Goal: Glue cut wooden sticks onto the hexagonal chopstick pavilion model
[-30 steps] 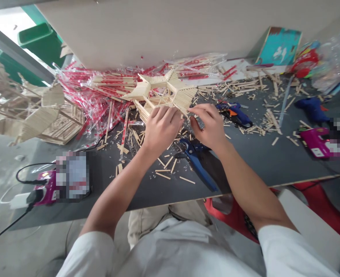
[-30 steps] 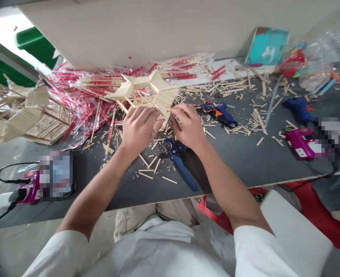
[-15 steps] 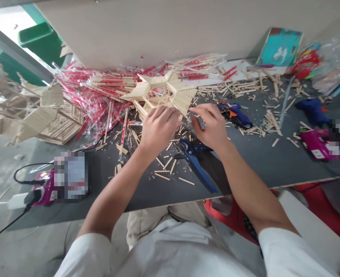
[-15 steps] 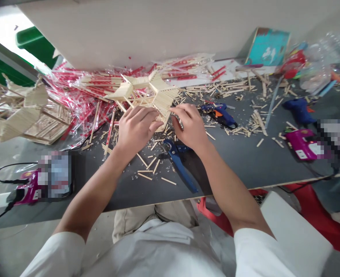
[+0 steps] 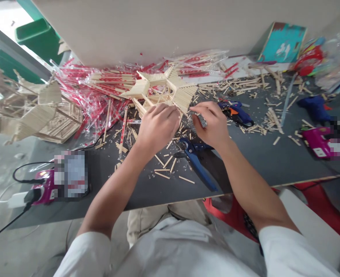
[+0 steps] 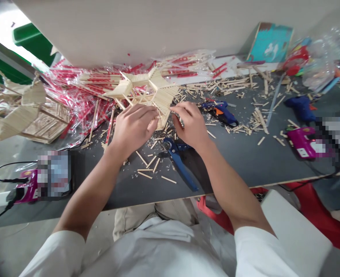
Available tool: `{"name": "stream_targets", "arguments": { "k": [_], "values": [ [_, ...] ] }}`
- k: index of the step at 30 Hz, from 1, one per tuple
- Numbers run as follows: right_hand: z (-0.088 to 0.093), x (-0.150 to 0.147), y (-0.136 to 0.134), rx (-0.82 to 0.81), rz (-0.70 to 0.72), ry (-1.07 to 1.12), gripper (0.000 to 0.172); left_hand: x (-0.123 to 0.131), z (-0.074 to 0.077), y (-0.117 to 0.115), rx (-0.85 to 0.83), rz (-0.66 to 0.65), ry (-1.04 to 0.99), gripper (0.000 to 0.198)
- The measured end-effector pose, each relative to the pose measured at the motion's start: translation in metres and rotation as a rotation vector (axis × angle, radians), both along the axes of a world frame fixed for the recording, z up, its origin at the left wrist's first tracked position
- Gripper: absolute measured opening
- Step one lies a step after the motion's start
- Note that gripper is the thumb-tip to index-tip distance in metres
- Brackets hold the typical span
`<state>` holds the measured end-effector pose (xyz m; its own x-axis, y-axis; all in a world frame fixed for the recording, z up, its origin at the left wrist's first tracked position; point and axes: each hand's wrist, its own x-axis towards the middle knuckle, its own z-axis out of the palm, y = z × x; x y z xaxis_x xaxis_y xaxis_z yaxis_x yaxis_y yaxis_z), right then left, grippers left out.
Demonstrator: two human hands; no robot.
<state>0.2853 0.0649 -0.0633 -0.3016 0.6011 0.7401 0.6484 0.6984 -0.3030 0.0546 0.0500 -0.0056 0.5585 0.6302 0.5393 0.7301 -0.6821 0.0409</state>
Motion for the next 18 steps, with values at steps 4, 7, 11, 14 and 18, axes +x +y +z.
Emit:
{"name": "stream_targets", "arguments": {
  "k": [4, 7, 11, 14, 18],
  "values": [
    [0.001, -0.001, 0.0, -0.006, -0.002, -0.008, 0.03, -0.006, 0.003, 0.002, -0.032, -0.038, -0.033, 0.028],
    [0.001, -0.001, 0.0, -0.005, 0.007, -0.001, 0.03, -0.01, 0.006, 0.005, -0.059, -0.039, -0.053, 0.026],
    [0.0, 0.0, 0.001, -0.012, -0.008, 0.014, 0.026, -0.018, 0.015, 0.005, -0.072, 0.002, -0.084, 0.02],
    [-0.002, 0.002, 0.003, -0.037, -0.018, 0.016, 0.025, -0.026, 0.027, 0.002, -0.108, 0.018, -0.099, 0.018],
    [-0.006, 0.005, 0.006, -0.073, -0.026, 0.034, 0.025, -0.037, 0.046, -0.006, -0.145, -0.015, -0.085, 0.018]
  ]
}}
